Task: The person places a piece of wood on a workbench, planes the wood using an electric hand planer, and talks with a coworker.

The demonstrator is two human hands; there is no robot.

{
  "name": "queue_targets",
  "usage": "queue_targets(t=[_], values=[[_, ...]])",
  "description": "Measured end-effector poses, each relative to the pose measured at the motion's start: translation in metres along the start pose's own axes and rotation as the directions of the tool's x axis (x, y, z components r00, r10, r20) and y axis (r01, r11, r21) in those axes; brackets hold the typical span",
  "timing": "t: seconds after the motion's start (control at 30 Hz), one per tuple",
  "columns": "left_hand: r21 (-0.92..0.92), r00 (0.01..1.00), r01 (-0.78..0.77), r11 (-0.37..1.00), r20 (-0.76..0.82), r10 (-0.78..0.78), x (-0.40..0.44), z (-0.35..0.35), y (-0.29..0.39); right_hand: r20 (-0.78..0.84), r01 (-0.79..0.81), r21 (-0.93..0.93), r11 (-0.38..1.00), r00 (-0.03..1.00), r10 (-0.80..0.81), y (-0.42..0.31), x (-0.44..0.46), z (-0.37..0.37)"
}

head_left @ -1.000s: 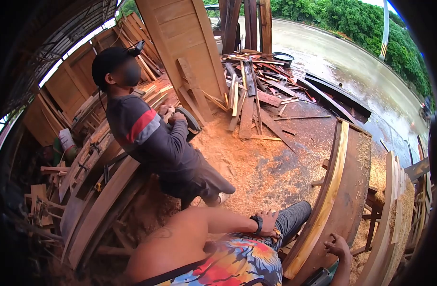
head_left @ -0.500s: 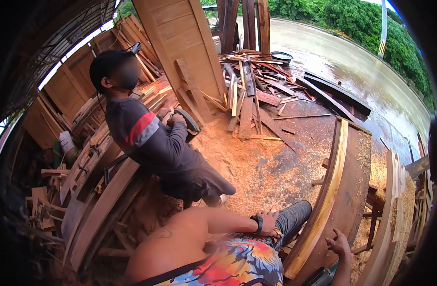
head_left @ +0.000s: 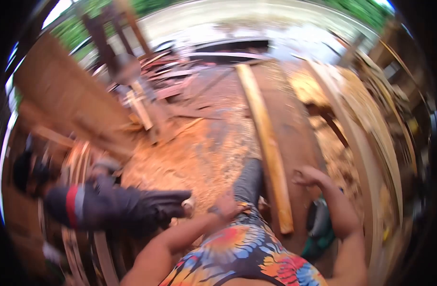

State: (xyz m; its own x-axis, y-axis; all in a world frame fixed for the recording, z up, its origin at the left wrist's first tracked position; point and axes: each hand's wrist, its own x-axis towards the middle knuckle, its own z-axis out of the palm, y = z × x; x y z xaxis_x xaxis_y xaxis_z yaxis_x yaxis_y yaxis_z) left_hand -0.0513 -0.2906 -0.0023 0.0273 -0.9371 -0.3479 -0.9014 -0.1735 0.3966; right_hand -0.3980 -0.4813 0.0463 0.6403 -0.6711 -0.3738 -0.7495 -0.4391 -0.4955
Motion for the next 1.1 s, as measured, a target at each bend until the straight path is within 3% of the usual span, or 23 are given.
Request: queue_targets(t=[0.03, 0.07, 0.3, 0.57, 0.67, 0.77, 0.87, 1.1], values=[[0.011, 1.000, -0.028, 1.000, -0.006, 0.028, 0.001, 0.006, -0.004, -0.004, 0.060, -0.045, 0.997, 0.998, -0.060, 0.011, 0.002, 0.006], [0.013, 0.999, -0.039, 0.999, -0.021, 0.039, 0.002, 0.012, -0.007, 0.072, -0.075, -0.114, 0.991, 0.994, 0.083, 0.000, 0.000, 0.000], [0.039, 0.990, 0.051, 0.998, 0.127, -0.056, -0.001, -0.006, 0.008, 0.130, -0.193, -0.076, 0.978, 0.971, 0.201, -0.014, -0.009, -0.008], [0.078, 0.995, 0.034, 0.996, 0.090, -0.041, 0.005, 0.002, 0.002, 0.135, -0.162, -0.083, 0.983, 0.976, 0.172, -0.017, -0.008, -0.009], [0.076, 0.992, 0.047, 0.996, 0.111, -0.055, 0.005, -0.002, 0.003, 0.172, -0.222, -0.023, 0.975, 0.960, 0.223, -0.027, -0.012, -0.019], [0.049, 0.986, 0.057, 0.997, 0.152, -0.064, 0.004, -0.011, 0.008, 0.093, -0.119, -0.142, 0.983, 0.987, 0.133, -0.011, -0.008, -0.008], [0.074, 0.997, 0.046, 0.996, 0.066, -0.051, 0.003, -0.005, 0.007, 0.133, -0.181, -0.066, 0.981, 0.973, 0.188, -0.015, -0.008, -0.013], [0.021, 0.991, 0.044, 0.999, 0.128, -0.046, 0.005, -0.014, 0.006, 0.069, -0.099, -0.051, 0.994, 0.992, 0.103, -0.016, -0.011, -0.015]])
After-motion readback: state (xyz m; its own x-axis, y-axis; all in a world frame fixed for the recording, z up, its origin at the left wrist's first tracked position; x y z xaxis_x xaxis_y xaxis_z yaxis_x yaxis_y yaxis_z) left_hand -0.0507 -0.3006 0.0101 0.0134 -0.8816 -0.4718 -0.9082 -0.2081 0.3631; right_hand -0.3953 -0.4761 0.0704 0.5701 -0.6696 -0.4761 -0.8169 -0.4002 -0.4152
